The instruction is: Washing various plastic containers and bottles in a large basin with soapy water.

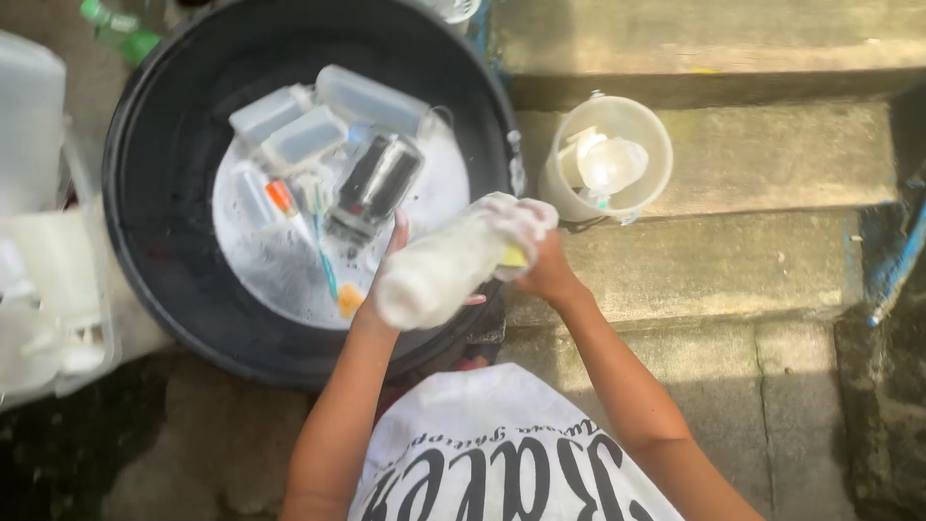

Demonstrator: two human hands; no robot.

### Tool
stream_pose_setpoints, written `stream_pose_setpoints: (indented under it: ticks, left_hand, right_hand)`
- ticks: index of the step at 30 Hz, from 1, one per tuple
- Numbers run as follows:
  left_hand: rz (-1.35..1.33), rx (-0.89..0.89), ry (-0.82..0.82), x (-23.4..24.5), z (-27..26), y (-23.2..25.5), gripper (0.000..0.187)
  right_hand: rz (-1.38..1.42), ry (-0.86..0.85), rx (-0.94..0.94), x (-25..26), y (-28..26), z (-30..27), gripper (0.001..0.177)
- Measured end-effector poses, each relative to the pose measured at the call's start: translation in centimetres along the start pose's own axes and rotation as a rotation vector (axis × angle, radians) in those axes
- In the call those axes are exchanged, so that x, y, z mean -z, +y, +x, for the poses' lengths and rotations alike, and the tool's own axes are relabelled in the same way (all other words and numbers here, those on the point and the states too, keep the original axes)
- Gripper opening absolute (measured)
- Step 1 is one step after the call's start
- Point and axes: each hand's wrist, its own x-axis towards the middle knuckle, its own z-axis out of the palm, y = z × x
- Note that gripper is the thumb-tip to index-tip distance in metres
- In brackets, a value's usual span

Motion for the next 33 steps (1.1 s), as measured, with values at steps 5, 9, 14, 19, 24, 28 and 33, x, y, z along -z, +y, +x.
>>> stream_pose_setpoints:
  ticks: [5, 9, 14, 19, 24, 28, 33]
  left_hand:
    - [0.115, 0.048, 0.117, 7.7, -6.4, 3.3, 0.066]
    - [0.075, -0.328, 0.182, 13.7, -12.4, 6.9, 0.068]
    - [0.064, -0.743, 0.194, 13.4, -16.2, 12.6, 0.071]
    - [-0.160, -0.644, 0.039, 13.5, -15.7, 17.5, 0.077]
    - [-0.171, -0.635, -0.041, 19.6, -10.1, 22.3, 0.068]
    - [-0.244, -0.527, 0.269, 14.9, -7.4, 24.8, 0.065]
    - [-0.481, -0.479, -0.052, 15.8, -4.0, 27.2, 0.073]
  right_hand:
    - [-0.201, -0.480, 0.220, -4.8, -4.3, 6.5, 0.081]
    - [-0.248, -0.845, -0.240, -14.4, -3.8, 7.5, 0.055]
    - [-0.519, -1.247, -0.428, -25.7, -15.1, 6.4, 0.070]
    - [-0.594, -1.040, -0.383, -37.0, -6.7, 1.4, 0.029]
    - [-0.539, -0.951, -0.666, -27.3, -9.8, 8.3, 0.037]
    - [-0.324, -0.922, -0.834, -17.3, -10.3, 12.0, 0.043]
    - [-0.432, -0.821, -0.880, -12.0, -9.3, 9.9, 0.038]
